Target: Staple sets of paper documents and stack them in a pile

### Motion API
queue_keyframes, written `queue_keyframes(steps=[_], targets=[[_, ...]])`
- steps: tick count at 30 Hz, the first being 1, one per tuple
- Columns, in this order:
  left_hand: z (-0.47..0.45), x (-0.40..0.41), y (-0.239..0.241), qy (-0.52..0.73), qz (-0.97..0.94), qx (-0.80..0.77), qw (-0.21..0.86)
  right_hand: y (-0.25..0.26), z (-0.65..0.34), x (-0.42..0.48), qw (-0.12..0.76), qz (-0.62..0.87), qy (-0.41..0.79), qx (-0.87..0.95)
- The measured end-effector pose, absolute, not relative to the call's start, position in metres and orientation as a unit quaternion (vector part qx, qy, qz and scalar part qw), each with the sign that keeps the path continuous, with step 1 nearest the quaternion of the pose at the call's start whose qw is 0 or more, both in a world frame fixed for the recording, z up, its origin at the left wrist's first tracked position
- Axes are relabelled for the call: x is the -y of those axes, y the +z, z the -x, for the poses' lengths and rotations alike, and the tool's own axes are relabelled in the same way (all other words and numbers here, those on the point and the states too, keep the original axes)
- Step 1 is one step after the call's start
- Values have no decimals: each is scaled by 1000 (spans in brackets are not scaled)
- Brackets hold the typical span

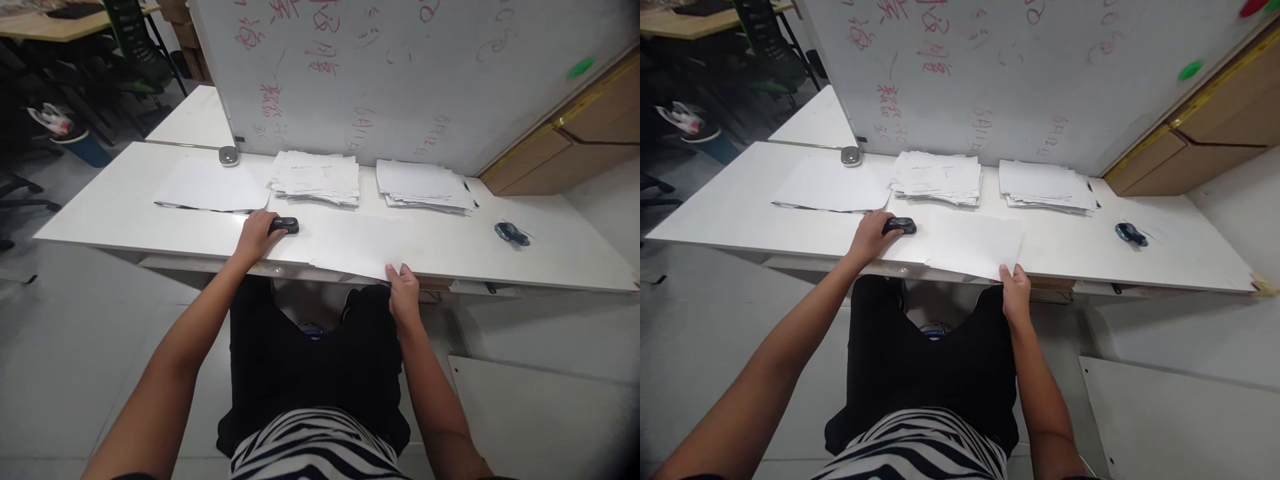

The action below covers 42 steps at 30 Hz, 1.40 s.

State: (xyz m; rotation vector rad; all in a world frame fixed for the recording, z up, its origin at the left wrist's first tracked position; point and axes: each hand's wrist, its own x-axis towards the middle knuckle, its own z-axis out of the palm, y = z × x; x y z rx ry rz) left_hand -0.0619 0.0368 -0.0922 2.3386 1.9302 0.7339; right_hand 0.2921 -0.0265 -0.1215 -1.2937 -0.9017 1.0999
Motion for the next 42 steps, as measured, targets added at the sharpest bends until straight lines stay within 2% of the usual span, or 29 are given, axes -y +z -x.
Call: queue_keyframes(steps=[4,9,15,17,20,23,26,31,35,38,42], targets=[[61,-36,-91,228,-743,-629,12,-121,-294,23,590,550,470,360],[63,-39,-92,226,-749,-623,5,-94,-317,-9,596,586,380,397],[61,-42,-90,216,-742,-634,3,-35,-384,-144,550,656,208,474],[59,-42,-89,217,-739,-638,3,-26,-401,-193,536,668,205,474],[57,-43,-89,217,-736,-642,2,-33,-416,-241,482,699,190,492],[57,-44,-90,215,-735,-644,5,-55,-419,-257,403,777,104,473],[57,-44,-90,214,-734,-644,11,-75,-404,-255,392,810,41,434],[56,-44,-87,209,-731,-650,8,-88,-322,-233,402,666,-28,628],[55,-43,-84,202,-729,-654,4,-89,-235,-211,287,528,53,797],[54,-42,-84,202,-730,-653,0,-92,-195,-196,228,479,93,843],[52,-41,-84,199,-726,-658,-2,-101,-185,-187,249,481,76,837]])
